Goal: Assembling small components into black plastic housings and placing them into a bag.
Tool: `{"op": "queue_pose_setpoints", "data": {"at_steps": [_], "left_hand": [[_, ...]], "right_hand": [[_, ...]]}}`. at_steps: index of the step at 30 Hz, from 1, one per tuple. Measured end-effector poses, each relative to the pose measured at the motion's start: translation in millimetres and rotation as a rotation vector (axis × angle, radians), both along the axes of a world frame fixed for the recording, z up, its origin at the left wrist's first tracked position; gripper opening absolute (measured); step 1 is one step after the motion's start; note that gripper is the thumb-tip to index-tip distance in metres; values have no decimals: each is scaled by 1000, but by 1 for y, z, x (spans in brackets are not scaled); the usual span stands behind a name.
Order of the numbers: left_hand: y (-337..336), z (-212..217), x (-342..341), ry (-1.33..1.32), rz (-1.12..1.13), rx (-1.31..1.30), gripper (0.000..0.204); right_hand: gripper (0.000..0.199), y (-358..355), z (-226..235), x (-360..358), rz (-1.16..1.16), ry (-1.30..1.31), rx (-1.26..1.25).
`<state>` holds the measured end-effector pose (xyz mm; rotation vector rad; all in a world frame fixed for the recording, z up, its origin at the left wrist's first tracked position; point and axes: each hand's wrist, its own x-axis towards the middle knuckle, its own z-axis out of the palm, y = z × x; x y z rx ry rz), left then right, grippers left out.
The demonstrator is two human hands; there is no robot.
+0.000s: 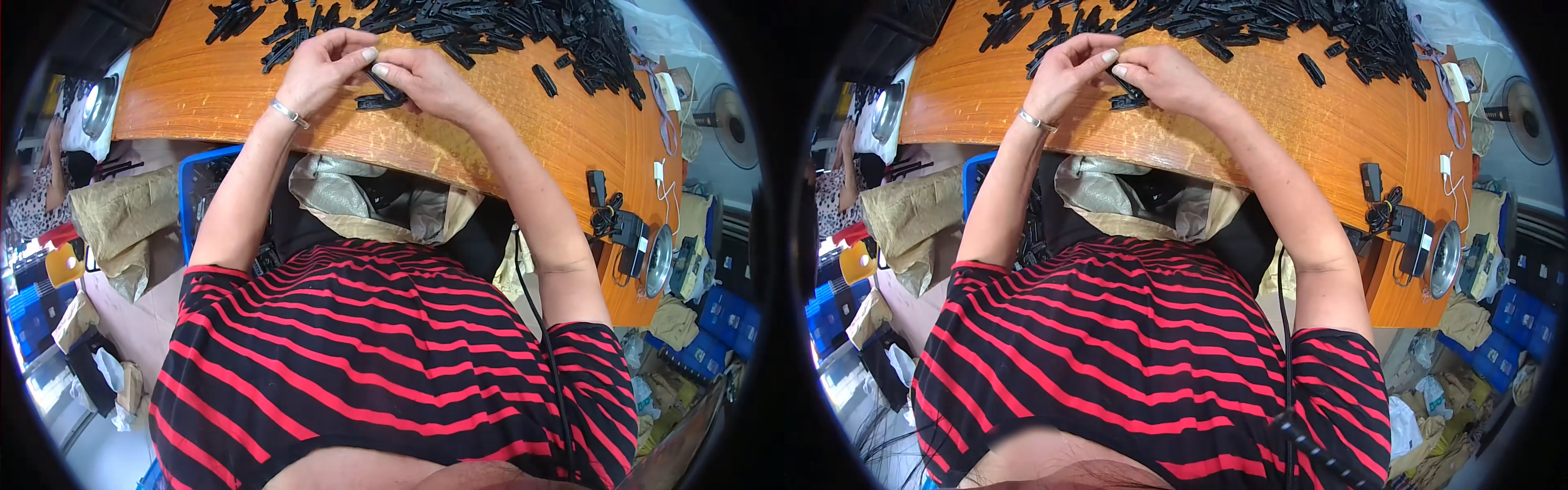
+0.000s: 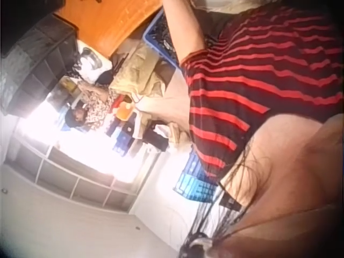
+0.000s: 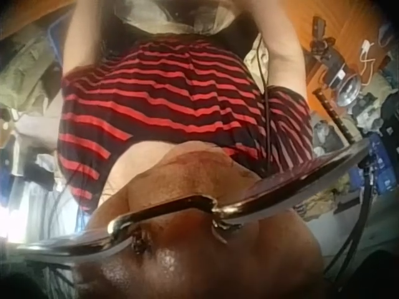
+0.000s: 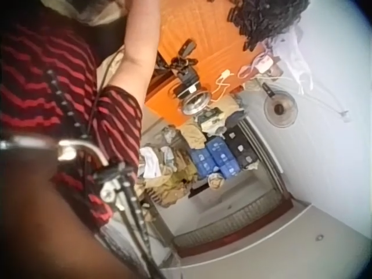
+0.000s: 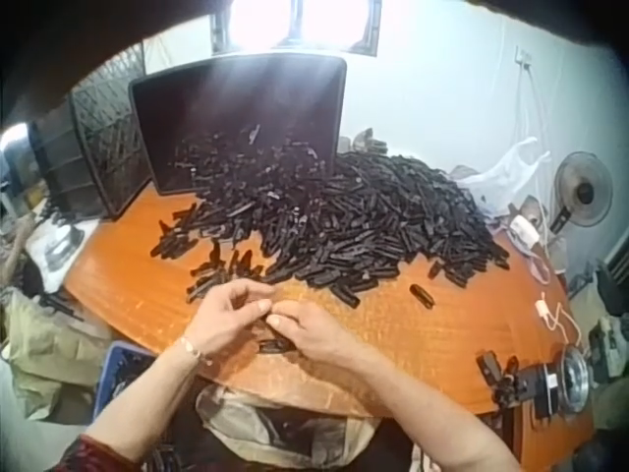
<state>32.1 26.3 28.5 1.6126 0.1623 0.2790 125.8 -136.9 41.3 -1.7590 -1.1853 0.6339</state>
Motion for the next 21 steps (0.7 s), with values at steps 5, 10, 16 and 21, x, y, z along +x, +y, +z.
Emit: {"op": "queue_pose_setpoints", "data": {"at_steps": [5,10,16,21], "left_hand": [[-10,-10,-11,176,38,-37,10],[-15,-29,-15,184,155,-131,11],[-20,-32,-20,288,176,63,15],[-18,-37,-20,311,207,90,18]], "right_hand": [[21,-9,-7,-1,-213,301,-142],[20,-16,-25,1,-199,262,-147],[17,-11,-29,6,-275,261,-180],[17,-5,-38,3,-334,272,-205]]}}
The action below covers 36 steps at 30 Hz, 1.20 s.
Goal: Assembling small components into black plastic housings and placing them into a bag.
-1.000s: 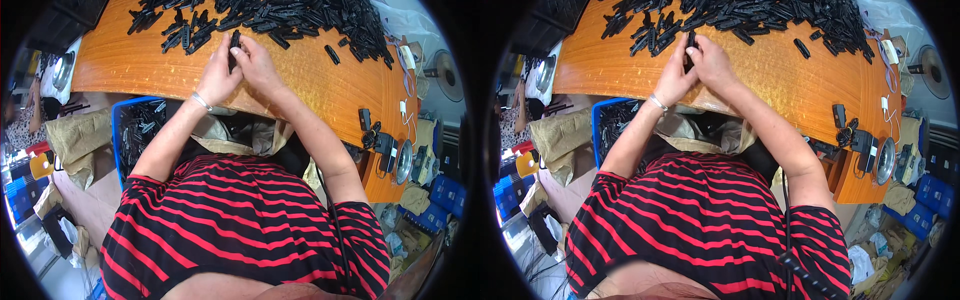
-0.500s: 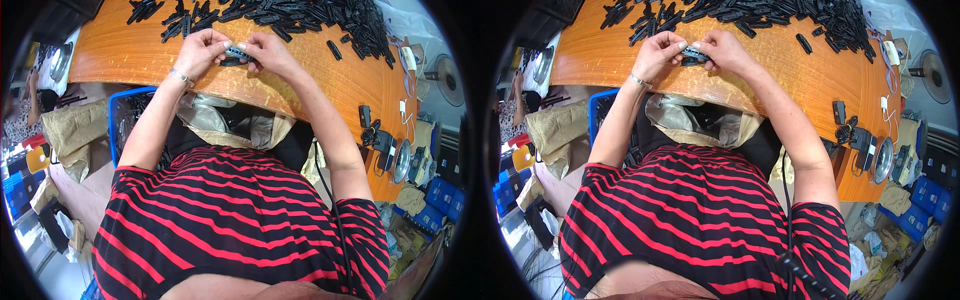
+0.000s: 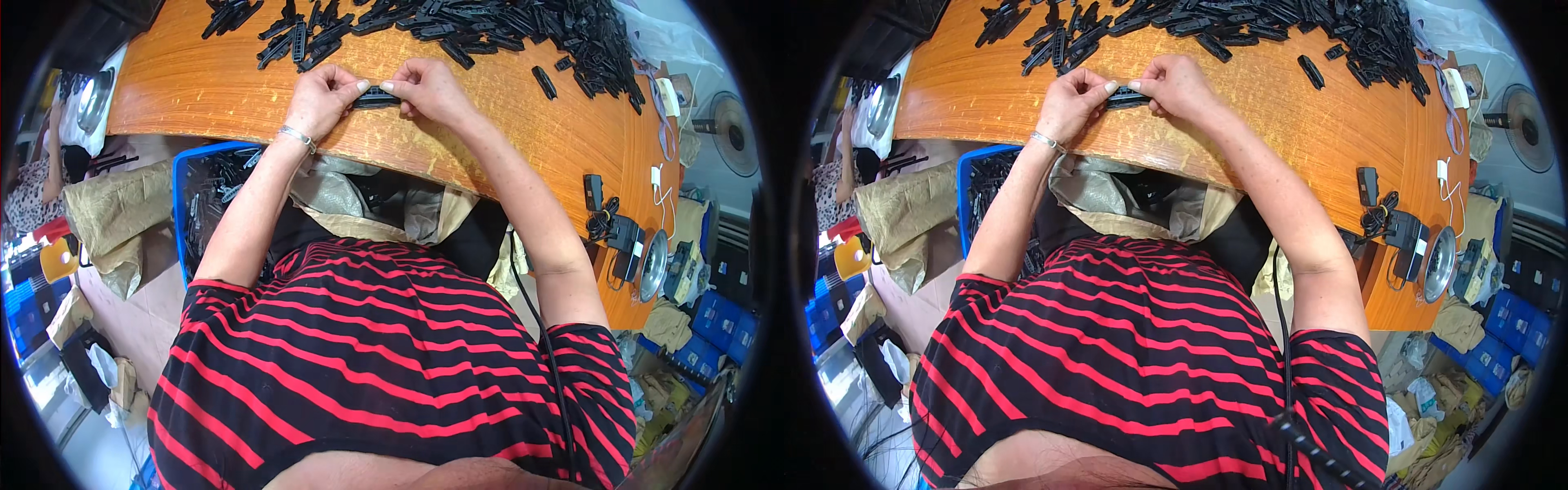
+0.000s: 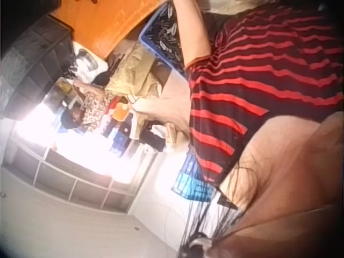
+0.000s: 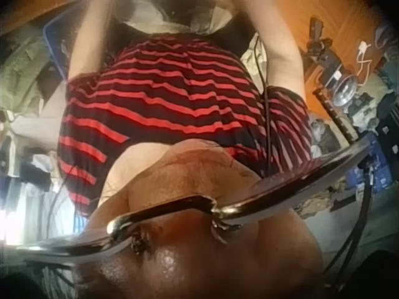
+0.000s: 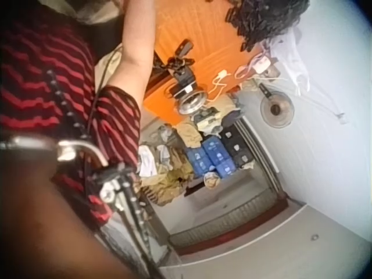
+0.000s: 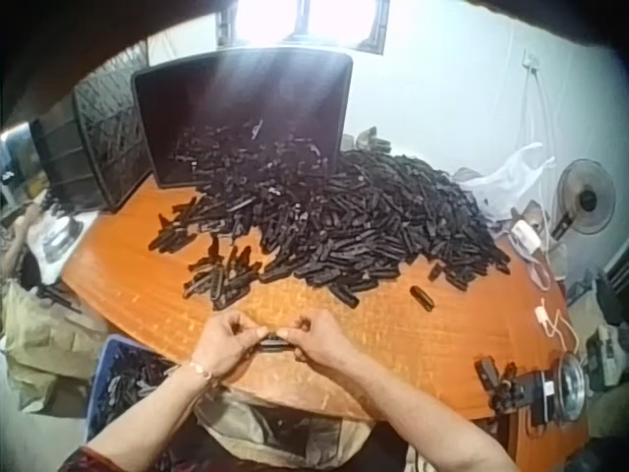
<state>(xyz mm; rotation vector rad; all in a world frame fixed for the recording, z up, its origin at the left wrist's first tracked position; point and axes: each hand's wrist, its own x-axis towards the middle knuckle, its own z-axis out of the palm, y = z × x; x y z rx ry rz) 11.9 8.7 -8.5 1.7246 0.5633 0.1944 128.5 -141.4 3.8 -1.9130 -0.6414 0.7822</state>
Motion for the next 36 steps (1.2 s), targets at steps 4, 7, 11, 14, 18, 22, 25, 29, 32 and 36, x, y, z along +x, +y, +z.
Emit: {"op": "queue_pose_setpoints", "data": {"at_steps": [4,7,11,14,18,22,25,29,32,36], "left_hand": [[2,-8,2,5,-27,49,17],[7,-8,5,55,-81,110,20],[10,-1,10,147,-96,254,28],[14,-1,9,110,-110,296,33],[12,-14,7,96,-146,578,30],[2,1,6,137,-123,545,29],[0,0,3,144,-104,507,28],[13,-9,-10,85,-235,370,25],[16,-3,-13,-17,-4,379,24],[32,-5,6,-163,197,842,18]], "right_hand": [[18,0,-4,-1,5,1,-11],[24,-2,-4,1,30,-24,-113],[28,1,-2,2,69,-360,-166],[30,1,3,1,74,-430,-167],[29,2,-1,1,93,-438,-179],[28,-2,1,-5,59,-448,-191],[27,-5,-6,-5,56,-419,-112],[26,-32,-19,-36,91,-353,-16],[21,-59,-13,-74,143,-515,56],[18,-66,-8,-105,252,-703,62]]}}
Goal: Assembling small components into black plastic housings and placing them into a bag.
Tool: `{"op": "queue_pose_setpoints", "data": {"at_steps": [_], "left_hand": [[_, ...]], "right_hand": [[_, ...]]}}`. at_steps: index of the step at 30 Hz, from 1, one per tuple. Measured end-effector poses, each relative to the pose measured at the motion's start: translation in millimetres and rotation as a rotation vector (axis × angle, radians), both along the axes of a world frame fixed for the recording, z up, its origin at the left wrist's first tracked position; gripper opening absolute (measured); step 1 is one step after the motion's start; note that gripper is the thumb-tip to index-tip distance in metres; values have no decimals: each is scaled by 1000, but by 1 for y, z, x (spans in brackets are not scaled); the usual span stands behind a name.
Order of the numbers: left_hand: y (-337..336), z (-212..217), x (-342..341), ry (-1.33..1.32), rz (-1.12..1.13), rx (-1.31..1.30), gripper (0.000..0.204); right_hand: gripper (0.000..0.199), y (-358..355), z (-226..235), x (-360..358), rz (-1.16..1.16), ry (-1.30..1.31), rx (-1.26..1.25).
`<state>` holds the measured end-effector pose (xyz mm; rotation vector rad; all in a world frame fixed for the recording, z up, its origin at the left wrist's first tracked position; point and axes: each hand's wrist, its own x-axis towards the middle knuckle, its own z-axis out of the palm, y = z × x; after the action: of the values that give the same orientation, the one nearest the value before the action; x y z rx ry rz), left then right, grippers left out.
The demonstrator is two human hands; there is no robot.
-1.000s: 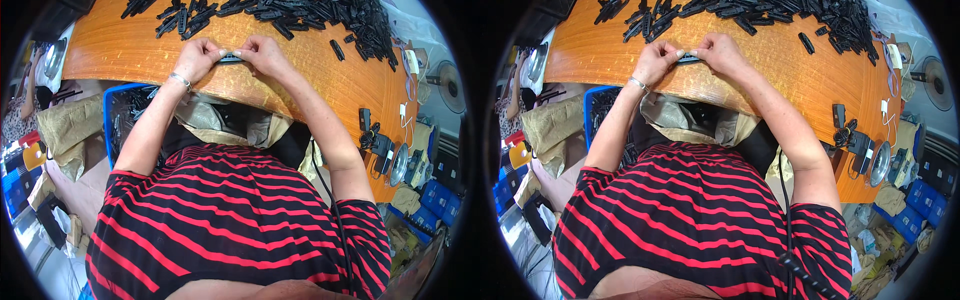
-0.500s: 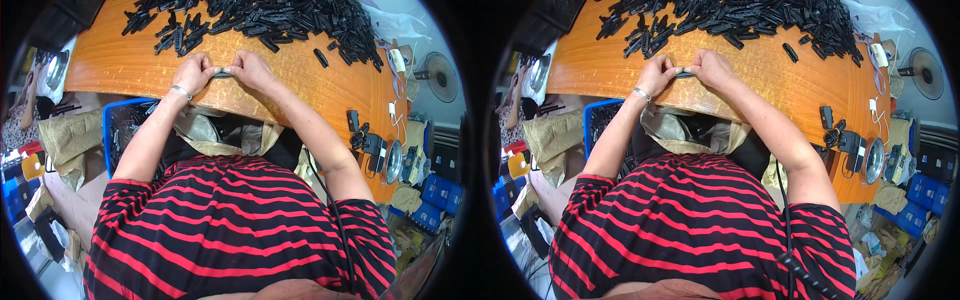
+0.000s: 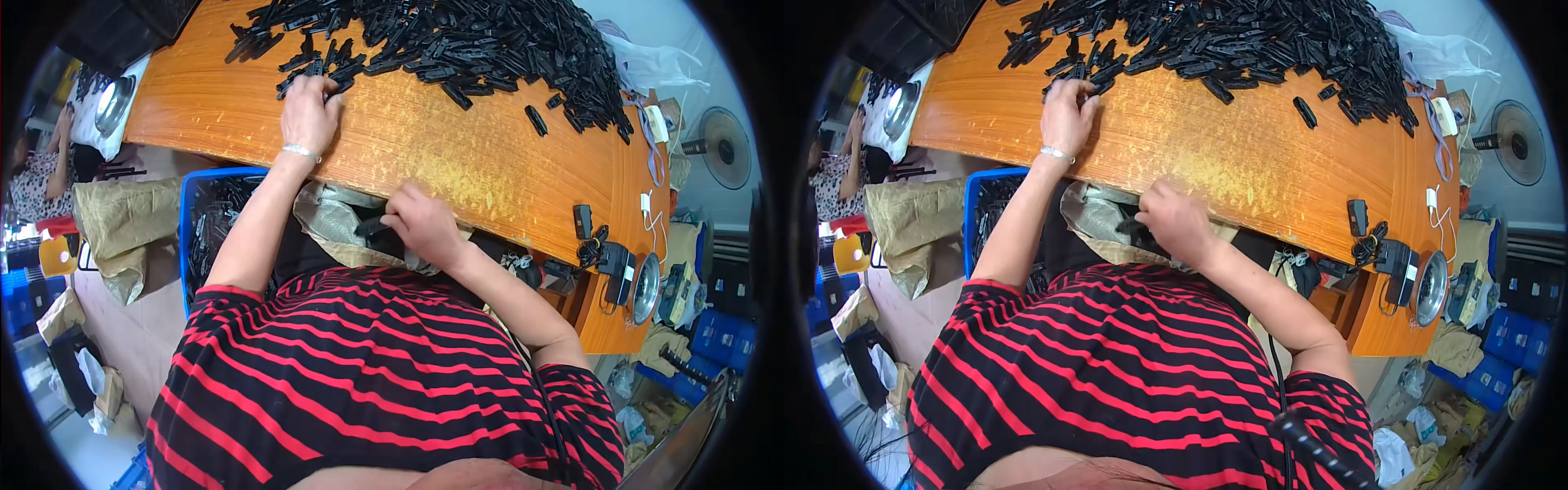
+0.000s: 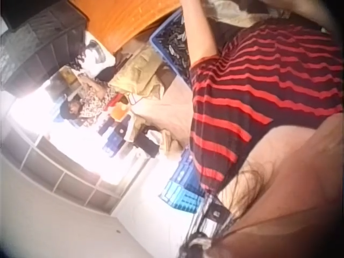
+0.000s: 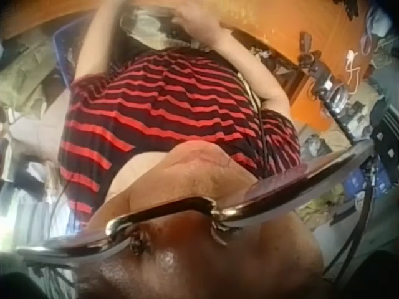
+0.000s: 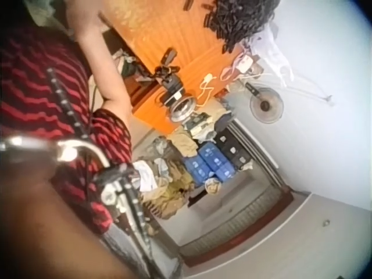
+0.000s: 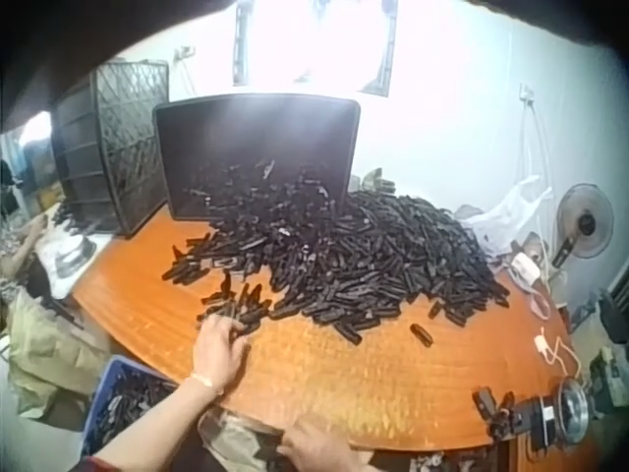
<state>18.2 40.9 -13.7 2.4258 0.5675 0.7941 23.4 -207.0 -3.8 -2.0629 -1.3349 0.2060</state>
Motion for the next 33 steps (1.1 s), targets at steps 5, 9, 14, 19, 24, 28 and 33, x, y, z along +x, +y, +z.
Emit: {"op": "queue_pose_setpoints", "data": {"at_steps": [5,9,14,19,24,28,33], "left_hand": [[8,-1,11,68,61,262,17],[5,1,6,90,-11,262,16],[-10,2,-1,93,-70,258,17],[-21,11,-6,34,-124,-79,17],[-17,5,-5,-56,-235,-775,14],[-19,9,-6,-96,-349,-1250,13],[-17,14,-5,28,-486,-1277,16]], "right_hand": [[13,3,-1,37,-35,-23,80],[14,11,12,111,-403,-243,141],[25,25,-1,161,-575,-274,-139],[21,31,-8,132,-376,-231,-67],[22,50,-3,93,-65,-191,-35],[29,58,10,94,-168,-149,61],[25,60,25,112,85,-166,293]]}}
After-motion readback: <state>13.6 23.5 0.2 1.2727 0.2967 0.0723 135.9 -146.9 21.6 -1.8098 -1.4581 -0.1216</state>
